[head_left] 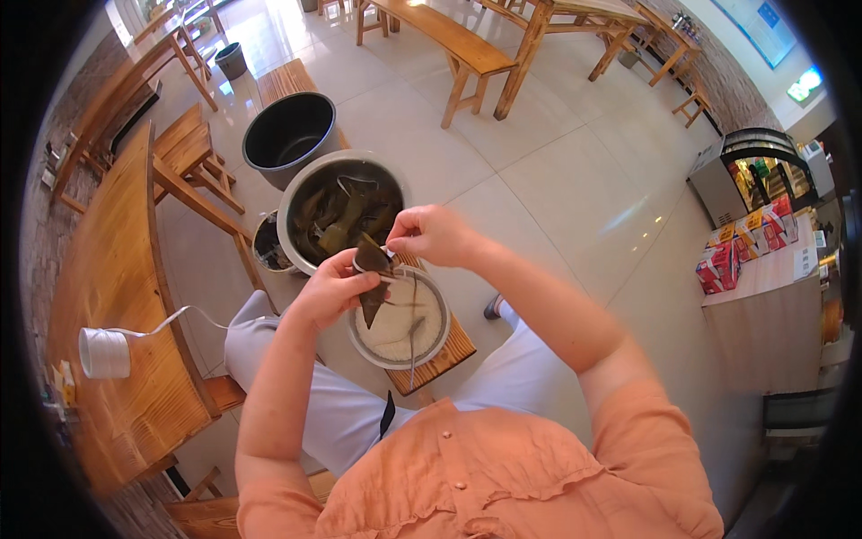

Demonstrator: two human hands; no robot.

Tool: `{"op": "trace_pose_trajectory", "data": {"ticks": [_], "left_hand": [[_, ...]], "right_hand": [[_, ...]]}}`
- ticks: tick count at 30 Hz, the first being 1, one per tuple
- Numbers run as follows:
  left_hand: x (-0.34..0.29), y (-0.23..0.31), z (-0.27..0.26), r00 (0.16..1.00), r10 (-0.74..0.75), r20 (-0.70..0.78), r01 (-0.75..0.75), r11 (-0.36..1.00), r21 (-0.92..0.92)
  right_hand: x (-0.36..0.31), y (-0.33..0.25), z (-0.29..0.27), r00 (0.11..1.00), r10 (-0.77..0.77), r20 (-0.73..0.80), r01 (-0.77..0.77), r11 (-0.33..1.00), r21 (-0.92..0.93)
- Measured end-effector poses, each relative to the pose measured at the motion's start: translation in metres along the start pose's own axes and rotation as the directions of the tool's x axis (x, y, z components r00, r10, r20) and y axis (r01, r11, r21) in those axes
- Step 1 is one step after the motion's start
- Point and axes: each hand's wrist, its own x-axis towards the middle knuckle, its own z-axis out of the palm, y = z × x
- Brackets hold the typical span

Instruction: The person folds a leaf into a cone shape, fills it with white rice using a spoon, wraps the leaf over the top, and secures it by winding white string around the bundle.

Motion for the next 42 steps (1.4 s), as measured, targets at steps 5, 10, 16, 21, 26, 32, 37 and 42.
{"op": "trace_pose_trajectory", "data": {"ticks": [5,10,16,21,26,32,37,42], "left_hand": [[0.006,-0.010,0.007,0.995,0.088,-0.048,-0.098,0.961,-0.257],[0.000,-0.011,0.013,0.994,0.095,-0.053,-0.105,0.957,-0.270],[0.005,-0.014,0.006,0.984,0.097,-0.146,-0.120,0.981,-0.153],[0.023,-0.025,0.012,0.875,0.156,-0.459,-0.282,0.934,-0.220],[0.042,-0.015,0.034,0.747,0.243,-0.618,-0.541,0.764,-0.353],[0.027,-0.015,0.024,0.920,0.106,-0.377,-0.356,0.624,-0.696],[0.008,-0.017,0.025,0.971,0.109,-0.212,-0.216,0.774,-0.595],[0.003,-0.011,0.025,0.982,0.107,-0.153,-0.170,0.854,-0.492]], "right_hand": [[-0.007,0.002,0.020,0.966,-0.134,-0.222,0.126,0.991,-0.050],[-0.011,0.011,0.018,0.973,-0.167,-0.160,0.167,0.986,-0.014],[-0.007,0.003,0.005,0.970,-0.138,-0.200,0.082,0.961,-0.266],[-0.016,-0.027,0.009,0.973,-0.064,-0.222,0.007,0.969,-0.247],[-0.035,-0.024,0.056,0.934,-0.157,-0.322,0.112,0.982,-0.153],[-0.036,0.016,0.055,0.891,-0.240,-0.385,0.197,0.969,-0.148],[-0.036,0.011,0.023,0.860,-0.469,-0.203,0.348,0.828,-0.439],[-0.036,0.003,0.012,0.738,-0.665,-0.111,0.451,0.609,-0.652]]}}
